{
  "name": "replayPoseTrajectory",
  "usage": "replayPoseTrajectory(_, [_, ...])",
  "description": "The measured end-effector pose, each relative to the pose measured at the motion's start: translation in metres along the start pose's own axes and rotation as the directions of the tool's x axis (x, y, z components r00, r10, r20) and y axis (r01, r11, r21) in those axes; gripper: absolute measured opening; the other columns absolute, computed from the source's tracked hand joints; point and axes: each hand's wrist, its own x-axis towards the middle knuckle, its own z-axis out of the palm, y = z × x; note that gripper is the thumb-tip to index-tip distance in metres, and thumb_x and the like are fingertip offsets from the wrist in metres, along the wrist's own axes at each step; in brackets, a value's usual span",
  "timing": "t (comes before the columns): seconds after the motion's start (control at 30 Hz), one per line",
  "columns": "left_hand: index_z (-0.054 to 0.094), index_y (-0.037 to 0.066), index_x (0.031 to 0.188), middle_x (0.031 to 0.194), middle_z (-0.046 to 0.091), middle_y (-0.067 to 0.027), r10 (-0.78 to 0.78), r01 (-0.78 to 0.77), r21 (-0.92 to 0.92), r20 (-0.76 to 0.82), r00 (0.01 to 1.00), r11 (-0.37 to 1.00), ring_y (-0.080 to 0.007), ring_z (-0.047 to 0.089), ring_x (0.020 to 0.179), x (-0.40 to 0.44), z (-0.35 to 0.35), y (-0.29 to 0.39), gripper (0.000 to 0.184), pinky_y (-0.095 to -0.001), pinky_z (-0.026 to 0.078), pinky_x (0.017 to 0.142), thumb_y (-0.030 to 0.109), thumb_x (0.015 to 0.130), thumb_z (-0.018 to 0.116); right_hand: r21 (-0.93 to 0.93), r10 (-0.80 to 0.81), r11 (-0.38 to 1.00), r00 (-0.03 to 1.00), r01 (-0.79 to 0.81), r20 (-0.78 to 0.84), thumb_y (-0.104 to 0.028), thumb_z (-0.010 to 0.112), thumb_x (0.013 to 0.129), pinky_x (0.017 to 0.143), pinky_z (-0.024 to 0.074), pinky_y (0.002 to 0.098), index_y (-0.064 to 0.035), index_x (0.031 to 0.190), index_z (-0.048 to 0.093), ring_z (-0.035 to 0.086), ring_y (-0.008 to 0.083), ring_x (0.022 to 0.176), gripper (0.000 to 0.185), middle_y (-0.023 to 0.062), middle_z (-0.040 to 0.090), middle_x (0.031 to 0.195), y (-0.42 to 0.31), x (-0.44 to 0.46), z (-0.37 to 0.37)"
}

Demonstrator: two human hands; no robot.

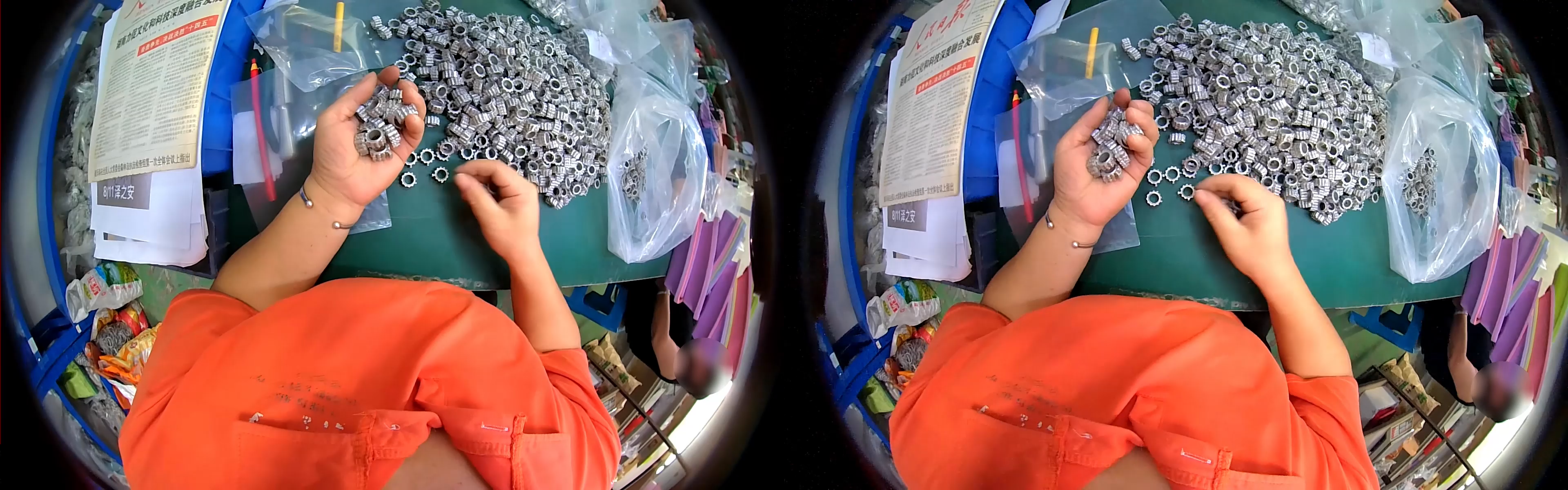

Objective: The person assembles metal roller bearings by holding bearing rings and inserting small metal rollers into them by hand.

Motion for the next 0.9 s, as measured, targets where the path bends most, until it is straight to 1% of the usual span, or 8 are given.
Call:
replayPoseTrajectory(0.03, [0.054,0.004,0.098,0.093,0.054,-0.0095,0.0,0.0,0.0,-0.001,1.0,1.0,-0.021,0.053,0.089,0.0,0.0,-0.001,0.018,-0.0321,0.048,0.07,0.019,0.089,0.047,-0.238,-0.22,0.945,0.974,0.227,0.055,-0.006,0.065,0.075,0.053,0.0438,0.028,-0.0029,0.087,0.061,0.054,0.0168,0.058,0.014,0.0059,0.057,0.07,0.002,0.003,0.003])
replayPoseTrajectory(0.1, [0.054,0.004,0.098,0.092,0.054,-0.0094,0.007,-0.007,0.002,-0.009,1.0,1.0,-0.021,0.053,0.089,0.0,0.0,-0.001,0.018,-0.032,0.048,0.069,0.018,0.089,0.047,-0.504,-0.301,0.8,0.944,0.326,0.133,-0.007,0.067,0.071,0.054,0.0445,0.0297,-0.0047,0.089,0.06,0.055,0.0206,0.061,0.02,0.0086,0.054,0.071,0.002,0.003,0.011])
replayPoseTrajectory(0.17, [0.054,0.004,0.098,0.092,0.054,-0.0094,0.006,-0.006,0.005,-0.007,1.0,1.0,-0.021,0.053,0.089,0.0,0.001,-0.001,0.018,-0.032,0.048,0.069,0.018,0.089,0.047,-0.526,-0.32,0.779,0.938,0.34,0.132,-0.006,0.068,0.069,0.054,0.0452,0.031,-0.0046,0.09,0.058,0.055,0.0228,0.062,0.023,0.0088,0.052,0.07,0.002,0.002,0.012])
replayPoseTrajectory(0.3, [0.054,0.004,0.098,0.091,0.055,-0.0095,0.0,0.0,-0.009,-0.006,1.0,1.0,-0.0209,0.054,0.088,0.0,0.0,0.0,0.018,-0.032,0.048,0.069,0.018,0.089,0.047,-0.273,-0.204,0.933,0.97,0.234,0.134,-0.007,0.072,0.067,0.053,0.0447,0.0266,-0.0037,0.085,0.059,0.055,0.015,0.059,0.023,0.0063,0.057,0.073,0.001,-0.003,0.001])
replayPoseTrajectory(0.37, [0.054,0.004,0.098,0.091,0.055,-0.0094,-0.001,0.001,-0.011,-0.018,1.0,1.0,-0.0209,0.054,0.088,-0.001,0.001,-0.002,0.018,-0.032,0.049,0.069,0.018,0.089,0.047,0.005,-0.011,1.0,0.985,0.01,0.17,-0.002,0.07,0.071,0.06,0.0447,0.0214,-0.0005,0.086,0.057,0.054,0.0105,0.067,0.019,0.0055,0.059,0.079,0.006,-0.009,-0.003])
replayPoseTrajectory(0.43, [0.054,0.004,0.098,0.091,0.055,-0.0094,0.0,0.0,-0.006,-0.028,1.0,1.0,-0.0209,0.054,0.089,-0.001,0.001,-0.002,0.018,-0.032,0.049,0.069,0.018,0.089,0.048,0.158,-0.025,0.987,0.986,-0.001,0.164,-0.001,0.068,0.072,0.056,0.0441,0.0202,0.0005,0.085,0.057,0.053,0.0092,0.065,0.018,0.0065,0.059,0.078,0.008,-0.011,-0.002])
replayPoseTrajectory(0.5, [0.054,0.004,0.098,0.091,0.055,-0.0094,0.005,-0.005,0.002,-0.031,1.0,1.0,-0.0208,0.054,0.089,-0.001,0.001,-0.002,0.018,-0.0318,0.049,0.069,0.019,0.088,0.048,0.467,0.148,0.853,0.966,-0.234,0.212,0.0,0.068,0.072,0.049,0.0412,0.0185,0.0007,0.085,0.056,0.052,0.0094,0.059,0.018,0.0108,0.06,0.079,-0.002,-0.012,-0.003])
replayPoseTrajectory(0.9, [0.052,0.002,0.098,0.094,0.055,-0.0116,0.038,-0.038,0.026,-0.022,0.999,0.999,-0.0233,0.054,0.091,0.0,-0.003,-0.002,0.02,-0.0362,0.05,0.074,0.018,0.089,0.047,0.649,0.17,0.692,0.945,-0.316,0.279,0.003,0.073,0.064,0.046,0.0411,0.016,-0.0015,0.08,0.055,0.057,0.009,0.058,0.025,0.0162,0.064,0.078,0.008,-0.015,0.001])
